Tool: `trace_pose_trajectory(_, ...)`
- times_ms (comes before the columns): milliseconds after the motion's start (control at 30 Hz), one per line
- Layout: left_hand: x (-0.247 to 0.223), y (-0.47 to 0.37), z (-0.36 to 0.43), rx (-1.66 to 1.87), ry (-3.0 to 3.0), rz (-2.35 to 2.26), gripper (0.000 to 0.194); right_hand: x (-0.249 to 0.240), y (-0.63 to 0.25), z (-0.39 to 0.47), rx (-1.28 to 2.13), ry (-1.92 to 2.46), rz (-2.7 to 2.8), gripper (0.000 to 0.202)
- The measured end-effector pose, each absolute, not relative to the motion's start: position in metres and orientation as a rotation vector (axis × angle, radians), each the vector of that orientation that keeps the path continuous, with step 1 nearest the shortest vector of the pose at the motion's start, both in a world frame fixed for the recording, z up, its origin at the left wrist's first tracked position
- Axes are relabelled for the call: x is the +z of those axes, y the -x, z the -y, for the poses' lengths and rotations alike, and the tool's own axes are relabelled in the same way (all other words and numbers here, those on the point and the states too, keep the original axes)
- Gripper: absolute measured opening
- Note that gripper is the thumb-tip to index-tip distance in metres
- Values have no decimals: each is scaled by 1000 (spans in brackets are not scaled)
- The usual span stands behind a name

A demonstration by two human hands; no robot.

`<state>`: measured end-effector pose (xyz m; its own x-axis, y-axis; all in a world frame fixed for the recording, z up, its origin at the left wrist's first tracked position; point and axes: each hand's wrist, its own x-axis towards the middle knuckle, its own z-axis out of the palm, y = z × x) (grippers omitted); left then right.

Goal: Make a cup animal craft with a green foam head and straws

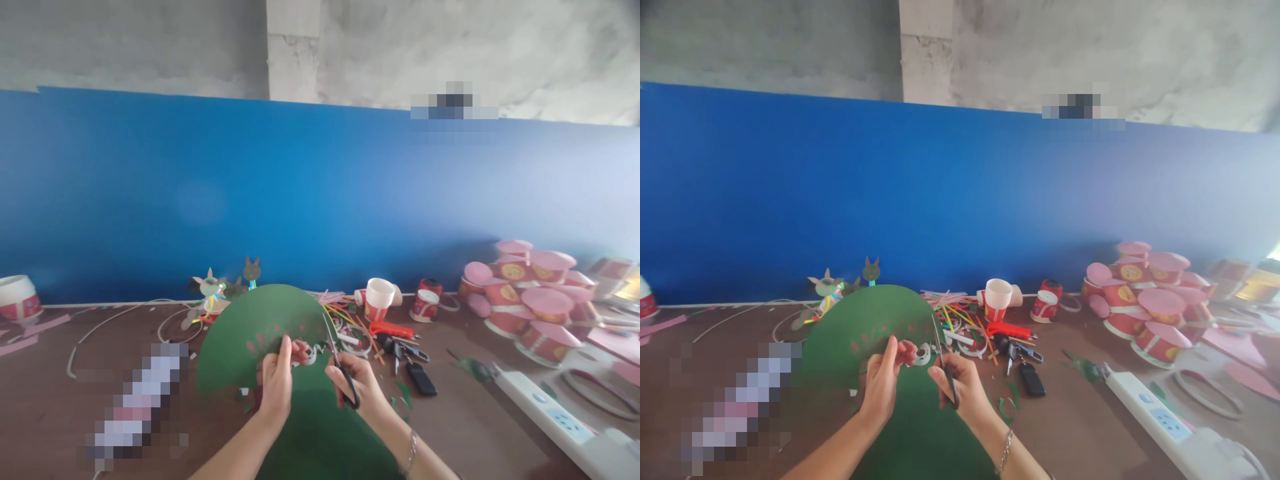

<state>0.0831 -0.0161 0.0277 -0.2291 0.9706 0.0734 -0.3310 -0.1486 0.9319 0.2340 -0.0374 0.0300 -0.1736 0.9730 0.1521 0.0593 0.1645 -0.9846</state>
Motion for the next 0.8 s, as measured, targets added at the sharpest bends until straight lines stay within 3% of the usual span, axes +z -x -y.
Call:
trace_pose_trajectory(267, 22, -77, 9, 1706, -903, -1246, 50, 28, -239, 36, 1296, 1075, 1506, 43)
trace_pose_trajectory(500, 29, -70, 5, 1557, -1131, -1361, 54, 34, -249, 35, 1346, 1127, 1539, 40)
trace_pose_trajectory(800, 26, -69, 3, 1617, -1080, -1273, 46, 31, -259, 32, 1375, 1138, 1628, 35)
